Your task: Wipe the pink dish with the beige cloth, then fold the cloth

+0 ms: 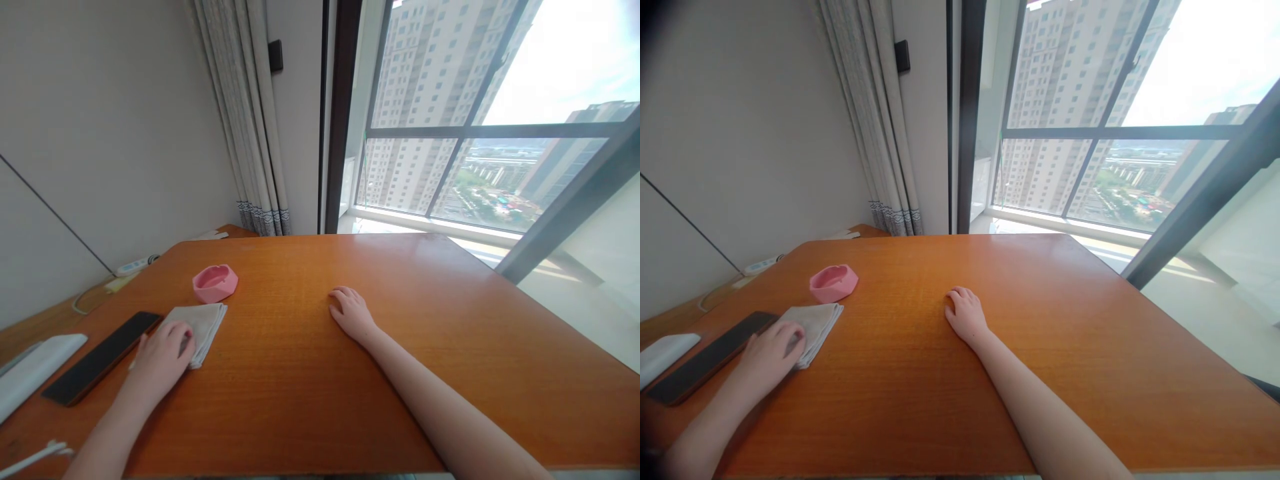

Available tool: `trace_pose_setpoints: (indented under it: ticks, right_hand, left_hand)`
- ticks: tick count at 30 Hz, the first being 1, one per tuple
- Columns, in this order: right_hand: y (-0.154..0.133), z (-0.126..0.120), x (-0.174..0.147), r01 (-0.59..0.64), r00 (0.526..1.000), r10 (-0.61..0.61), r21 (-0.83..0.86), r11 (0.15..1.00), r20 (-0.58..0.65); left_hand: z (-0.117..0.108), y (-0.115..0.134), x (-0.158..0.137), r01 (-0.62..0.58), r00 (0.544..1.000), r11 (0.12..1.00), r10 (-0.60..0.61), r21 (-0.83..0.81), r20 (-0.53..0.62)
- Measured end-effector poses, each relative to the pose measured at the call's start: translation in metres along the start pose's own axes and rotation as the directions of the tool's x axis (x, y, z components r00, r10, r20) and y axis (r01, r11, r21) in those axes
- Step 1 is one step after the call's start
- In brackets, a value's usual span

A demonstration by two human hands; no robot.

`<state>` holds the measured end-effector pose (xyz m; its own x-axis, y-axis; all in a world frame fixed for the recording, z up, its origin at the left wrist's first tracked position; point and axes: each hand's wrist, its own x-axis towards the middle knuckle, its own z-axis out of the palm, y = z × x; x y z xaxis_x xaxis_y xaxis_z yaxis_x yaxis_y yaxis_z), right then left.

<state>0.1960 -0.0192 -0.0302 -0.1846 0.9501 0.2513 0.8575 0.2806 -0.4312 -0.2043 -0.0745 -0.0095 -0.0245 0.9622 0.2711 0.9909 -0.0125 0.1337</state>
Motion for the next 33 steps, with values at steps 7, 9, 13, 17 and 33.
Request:
trace_pose_setpoints:
  ticks: [7, 9, 13, 17, 33]
  right_hand:
    - [-0.013, 0.014, 0.025, -0.071, 0.994, 0.057, -0.156, 0.985, -0.09]
    - [-0.015, 0.018, 0.033, -0.081, 0.992, 0.062, -0.182, 0.98, -0.107]
    - [-0.012, 0.02, 0.04, -0.1, 0.991, 0.083, -0.177, 0.979, -0.102]
    - [-0.007, 0.018, 0.04, -0.063, 0.997, 0.054, -0.147, 0.987, -0.061]
    - [-0.005, 0.022, 0.041, 0.113, 0.993, -0.113, -0.013, 0.993, 0.036]
  left_hand:
    - [-0.003, 0.14, 0.034, -0.292, 0.921, 0.903, 0.354, -0.315, 0.16]
    - [0.01, 0.177, 0.053, -0.336, 0.895, 0.894, 0.401, -0.297, 0.196]
    - [0.048, 0.223, 0.088, -0.362, 0.91, 0.914, 0.389, -0.18, 0.145]
    - [0.079, 0.235, 0.097, -0.341, 0.932, 0.928, 0.354, -0.15, 0.075]
    - [0.083, 0.228, 0.094, -0.352, 0.905, 0.902, 0.396, -0.252, 0.154]
